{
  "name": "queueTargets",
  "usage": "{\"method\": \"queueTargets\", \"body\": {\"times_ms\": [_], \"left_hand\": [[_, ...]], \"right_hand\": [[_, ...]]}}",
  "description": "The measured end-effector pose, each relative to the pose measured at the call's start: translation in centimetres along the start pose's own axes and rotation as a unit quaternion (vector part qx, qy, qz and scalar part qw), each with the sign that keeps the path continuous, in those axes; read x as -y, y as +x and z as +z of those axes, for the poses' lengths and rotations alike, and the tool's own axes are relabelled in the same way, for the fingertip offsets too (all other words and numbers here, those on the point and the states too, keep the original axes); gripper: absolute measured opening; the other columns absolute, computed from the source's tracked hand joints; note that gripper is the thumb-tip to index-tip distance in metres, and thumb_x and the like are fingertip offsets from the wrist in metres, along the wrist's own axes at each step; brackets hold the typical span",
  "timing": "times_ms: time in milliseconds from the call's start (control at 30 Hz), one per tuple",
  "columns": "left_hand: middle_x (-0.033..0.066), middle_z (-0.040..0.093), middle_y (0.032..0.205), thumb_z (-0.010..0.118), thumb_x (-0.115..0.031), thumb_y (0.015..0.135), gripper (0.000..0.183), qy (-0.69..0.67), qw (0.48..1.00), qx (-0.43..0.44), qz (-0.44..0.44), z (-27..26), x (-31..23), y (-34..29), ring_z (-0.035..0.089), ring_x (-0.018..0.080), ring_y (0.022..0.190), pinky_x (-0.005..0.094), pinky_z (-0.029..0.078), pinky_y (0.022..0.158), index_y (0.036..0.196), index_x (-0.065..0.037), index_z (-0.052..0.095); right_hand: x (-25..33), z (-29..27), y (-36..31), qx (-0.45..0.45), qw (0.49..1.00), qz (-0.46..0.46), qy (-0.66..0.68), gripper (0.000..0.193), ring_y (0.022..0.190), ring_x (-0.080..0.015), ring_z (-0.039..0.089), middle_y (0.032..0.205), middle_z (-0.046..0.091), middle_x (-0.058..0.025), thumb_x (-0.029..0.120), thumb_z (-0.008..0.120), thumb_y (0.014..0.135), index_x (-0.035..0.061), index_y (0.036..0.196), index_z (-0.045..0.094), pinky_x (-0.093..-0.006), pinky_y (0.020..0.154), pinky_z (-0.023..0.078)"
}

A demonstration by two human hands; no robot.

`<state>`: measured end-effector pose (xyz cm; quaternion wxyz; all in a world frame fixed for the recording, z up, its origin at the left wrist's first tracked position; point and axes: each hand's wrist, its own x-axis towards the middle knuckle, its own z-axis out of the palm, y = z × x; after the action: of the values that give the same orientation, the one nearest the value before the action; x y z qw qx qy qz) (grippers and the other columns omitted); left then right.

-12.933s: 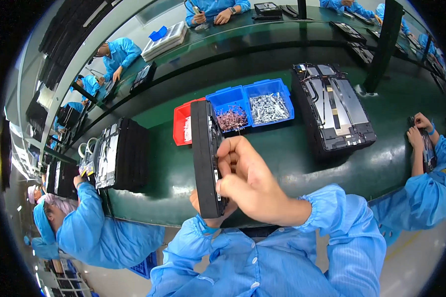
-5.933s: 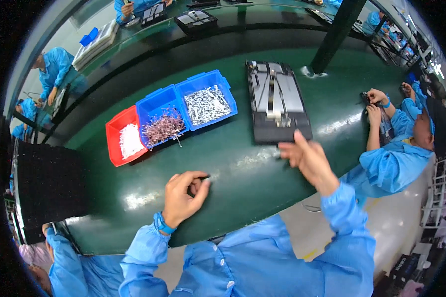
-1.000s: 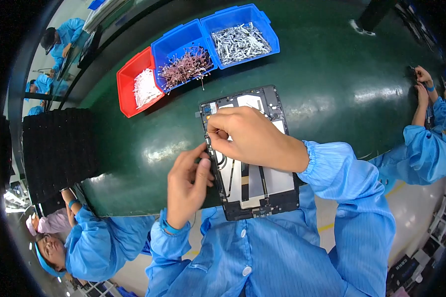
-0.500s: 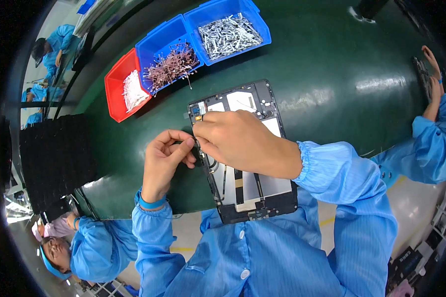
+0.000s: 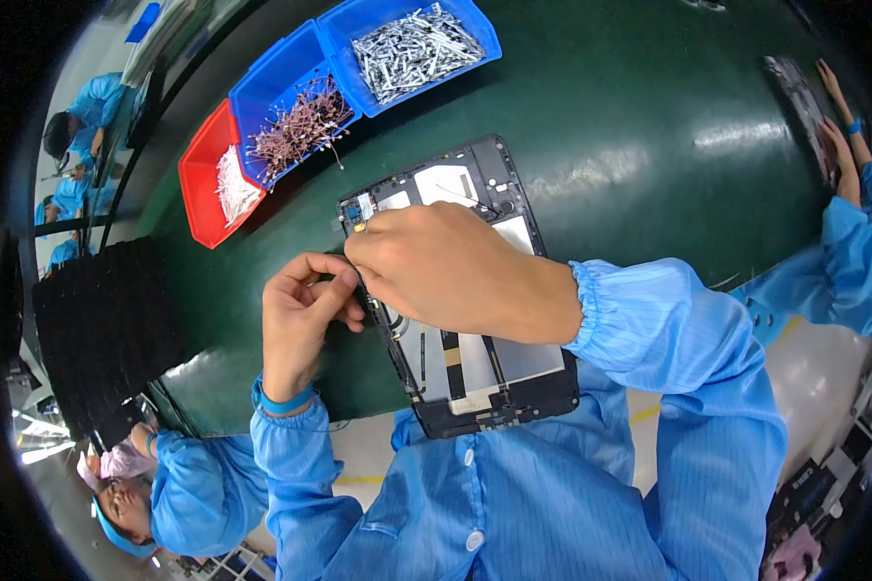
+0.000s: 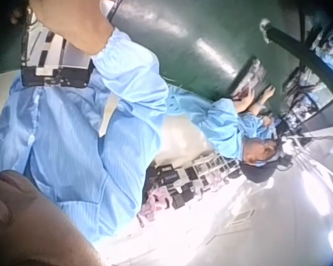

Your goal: The person assembles internal tablet components and buttons into tablet frames by hand, taking the components from bins and placing them into the frames.

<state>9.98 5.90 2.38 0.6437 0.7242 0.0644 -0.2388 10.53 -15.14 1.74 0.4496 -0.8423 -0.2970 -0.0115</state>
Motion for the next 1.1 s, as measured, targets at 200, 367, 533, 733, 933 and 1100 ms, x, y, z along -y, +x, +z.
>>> {"method": "queueTargets", "body": {"times_ms": [200, 367, 533, 733, 933, 1100], "left_hand": [[0.0097, 0.066, 0.086, 0.065, 0.0, 0.092, 0.007, -0.007, 1.0, -0.002, -0.01, 0.0, -0.2, 0.0, 0.066, 0.0125, 0.064, 0.0239, 0.056, 0.055, 0.094, 0.005, 0.06], [0.0107, 0.066, 0.088, 0.064, 0.001, 0.091, 0.006, -0.013, 1.0, -0.006, -0.012, 0.3, -0.4, 0.0, 0.067, 0.0132, 0.066, 0.0241, 0.056, 0.055, 0.092, 0.005, 0.059], [0.0102, 0.067, 0.088, 0.064, -0.001, 0.091, 0.008, -0.008, 1.0, -0.021, -0.021, 0.6, -0.7, -0.2, 0.067, 0.0136, 0.067, 0.024, 0.056, 0.055, 0.091, 0.004, 0.059], [0.0098, 0.067, 0.087, 0.066, -0.004, 0.09, 0.011, 0.007, 0.999, -0.014, -0.037, 0.6, -0.5, 0.1, 0.068, 0.0137, 0.065, 0.0234, 0.055, 0.053, 0.093, 0.004, 0.059], [0.0087, 0.064, 0.088, 0.069, -0.006, 0.087, 0.018, 0.022, 0.999, -0.009, -0.024, 0.6, -1.2, 0.4, 0.067, 0.013, 0.06, 0.0229, 0.052, 0.046, 0.098, 0.002, 0.057], [0.0068, 0.061, 0.082, 0.069, -0.003, 0.082, 0.018, 0.018, 1.0, -0.007, -0.015, 1.3, -0.8, 0.9, 0.064, 0.0131, 0.055, 0.0234, 0.047, 0.041, 0.094, 0.002, 0.056]], "right_hand": [[-0.1, 0.0, 0.0, -0.002, 1.0, -0.009, 0.013, 0.012, 0.075, -0.0335, 0.066, 0.082, 0.064, -0.0141, 0.012, 0.061, 0.086, 0.0007, 0.083, 0.063, -0.0444, 0.065, 0.054], [0.0, 0.0, -0.1, 0.001, 1.0, 0.005, 0.014, 0.012, 0.075, -0.0339, 0.066, 0.082, 0.064, -0.0147, 0.011, 0.062, 0.085, 0.0002, 0.083, 0.063, -0.0442, 0.066, 0.054], [0.3, -0.3, -0.2, -0.002, 1.0, 0.001, 0.019, 0.011, 0.072, -0.035, 0.065, 0.081, 0.062, -0.015, 0.01, 0.061, 0.084, -0.0008, 0.085, 0.062, -0.0447, 0.064, 0.054], [1.3, -0.7, -0.9, -0.063, 0.997, 0.024, -0.027, 0.005, 0.061, -0.0292, 0.06, 0.076, 0.058, -0.0124, 0.003, 0.065, 0.079, 0.0001, 0.081, 0.06, -0.0381, 0.055, 0.049], [1.2, -0.6, -0.5, -0.028, 0.996, 0.052, -0.066, 0.007, 0.065, -0.0315, 0.061, 0.076, 0.059, -0.0153, 0.007, 0.063, 0.079, 0.0007, 0.081, 0.061, -0.0424, 0.058, 0.05], [1.0, -3.3, 1.9, 0.033, 0.995, 0.093, -0.017, 0.008, 0.056, -0.0265, 0.065, 0.062, 0.063, -0.0137, 0.008, 0.063, 0.079, 0.0005, 0.078, 0.063, -0.0373, 0.052, 0.05]]}}
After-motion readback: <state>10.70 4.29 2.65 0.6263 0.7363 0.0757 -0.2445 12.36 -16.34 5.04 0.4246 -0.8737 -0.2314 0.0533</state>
